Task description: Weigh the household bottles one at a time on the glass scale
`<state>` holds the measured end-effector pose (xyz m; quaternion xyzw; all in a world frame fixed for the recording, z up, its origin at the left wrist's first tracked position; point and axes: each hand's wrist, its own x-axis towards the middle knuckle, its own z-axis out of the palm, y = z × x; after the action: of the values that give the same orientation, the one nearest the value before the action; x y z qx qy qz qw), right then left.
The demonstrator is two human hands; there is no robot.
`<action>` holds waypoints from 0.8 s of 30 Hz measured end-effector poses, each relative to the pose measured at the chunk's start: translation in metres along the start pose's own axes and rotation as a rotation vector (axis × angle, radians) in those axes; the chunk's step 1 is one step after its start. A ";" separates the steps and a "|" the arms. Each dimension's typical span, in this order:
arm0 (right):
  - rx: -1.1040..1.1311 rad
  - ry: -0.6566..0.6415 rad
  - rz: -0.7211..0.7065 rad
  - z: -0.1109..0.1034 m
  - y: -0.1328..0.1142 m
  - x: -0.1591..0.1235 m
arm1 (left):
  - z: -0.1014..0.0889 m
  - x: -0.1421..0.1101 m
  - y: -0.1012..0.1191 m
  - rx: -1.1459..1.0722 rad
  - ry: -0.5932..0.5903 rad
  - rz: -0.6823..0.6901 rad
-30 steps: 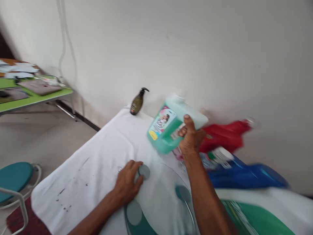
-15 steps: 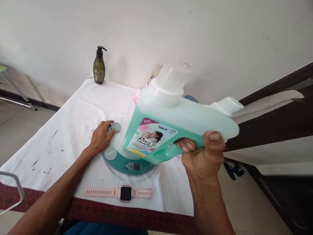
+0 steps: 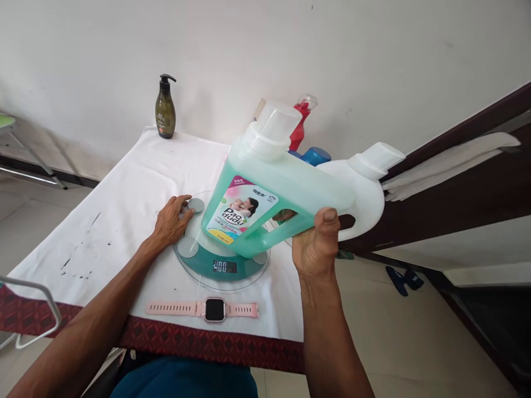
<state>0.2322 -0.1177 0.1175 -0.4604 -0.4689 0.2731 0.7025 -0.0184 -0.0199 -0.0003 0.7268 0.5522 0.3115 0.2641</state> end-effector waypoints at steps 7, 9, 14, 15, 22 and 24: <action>-0.298 0.357 0.026 -0.048 0.049 -0.047 | 0.003 -0.002 0.003 0.032 0.006 -0.016; -0.372 0.473 0.074 -0.055 0.069 -0.061 | 0.003 -0.002 0.005 0.044 -0.003 -0.027; -0.516 0.536 0.080 -0.059 0.095 -0.074 | 0.004 -0.002 0.008 0.058 -0.023 -0.033; -0.546 0.522 0.086 -0.060 0.097 -0.074 | 0.005 -0.002 0.009 0.062 -0.025 -0.030; -0.551 0.434 0.158 -0.064 0.101 -0.075 | 0.007 -0.001 0.009 0.083 -0.037 -0.028; -0.530 0.404 0.166 -0.061 0.101 -0.076 | 0.008 -0.001 0.008 0.086 -0.033 -0.027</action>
<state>0.2613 -0.1602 -0.0125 -0.7083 -0.3361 0.1014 0.6124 -0.0075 -0.0228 0.0006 0.7351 0.5704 0.2719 0.2457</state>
